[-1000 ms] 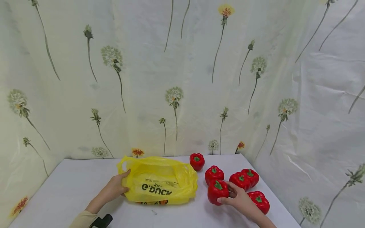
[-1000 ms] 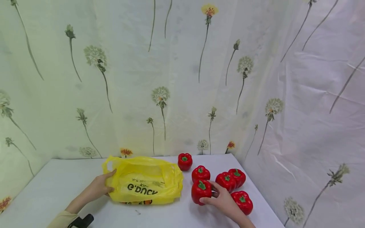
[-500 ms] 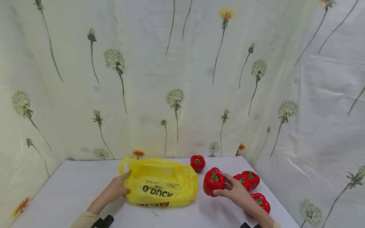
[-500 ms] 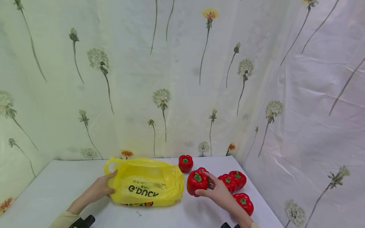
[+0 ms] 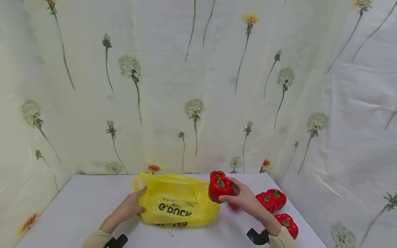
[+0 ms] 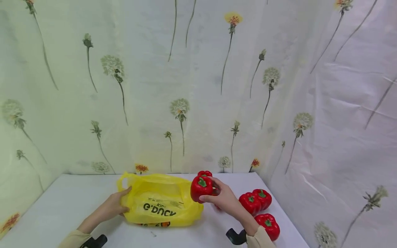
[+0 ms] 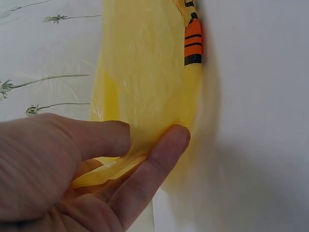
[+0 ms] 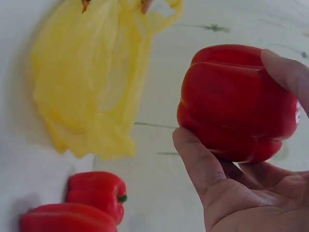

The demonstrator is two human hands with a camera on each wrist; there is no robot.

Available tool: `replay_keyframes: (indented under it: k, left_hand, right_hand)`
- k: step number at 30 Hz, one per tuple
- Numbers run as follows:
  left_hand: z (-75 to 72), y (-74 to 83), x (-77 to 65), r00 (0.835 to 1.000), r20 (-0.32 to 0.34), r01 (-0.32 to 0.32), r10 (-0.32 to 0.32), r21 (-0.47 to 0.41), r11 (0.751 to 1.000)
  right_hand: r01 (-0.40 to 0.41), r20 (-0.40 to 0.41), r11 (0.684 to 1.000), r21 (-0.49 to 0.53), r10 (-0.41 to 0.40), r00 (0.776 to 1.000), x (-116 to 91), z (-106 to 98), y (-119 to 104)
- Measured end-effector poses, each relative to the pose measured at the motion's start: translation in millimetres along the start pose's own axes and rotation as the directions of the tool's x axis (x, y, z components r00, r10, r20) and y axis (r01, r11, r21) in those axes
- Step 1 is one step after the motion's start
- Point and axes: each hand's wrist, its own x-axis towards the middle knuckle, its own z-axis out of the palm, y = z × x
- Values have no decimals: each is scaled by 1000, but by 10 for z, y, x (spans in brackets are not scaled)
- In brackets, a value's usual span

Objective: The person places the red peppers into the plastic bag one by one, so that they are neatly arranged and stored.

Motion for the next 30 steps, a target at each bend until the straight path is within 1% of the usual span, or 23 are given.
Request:
replay_keyframes:
  k: [3, 8, 14, 21, 25, 30]
  left_hand:
    - [8, 23, -3, 1000, 8, -9, 9, 0, 1000]
    - [23, 13, -5, 1000, 4, 6, -6, 2, 1000]
    - [36, 5, -22, 1000, 6, 11, -11, 5, 1000]
    - [56, 43, -76, 999, 36, 28, -29, 18, 999]
    - [61, 59, -111, 999, 50, 11, -12, 14, 1000]
    - [48, 48, -141, 998, 59, 3, -3, 4, 1000]
  right_hand:
    - [27, 19, 1000, 17, -27, 999, 35, 54, -68]
    - [81, 74, 996, 48, -84, 994, 106, 155, -154]
    - [109, 114, 992, 66, -116, 987, 200, 268, -220]
    - [141, 135, 989, 48, -146, 980, 286, 374, -318]
    - [171, 173, 983, 65, -180, 968, 347, 449, -385]
    - [194, 235, 974, 119, -218, 947, 436, 588, -460]
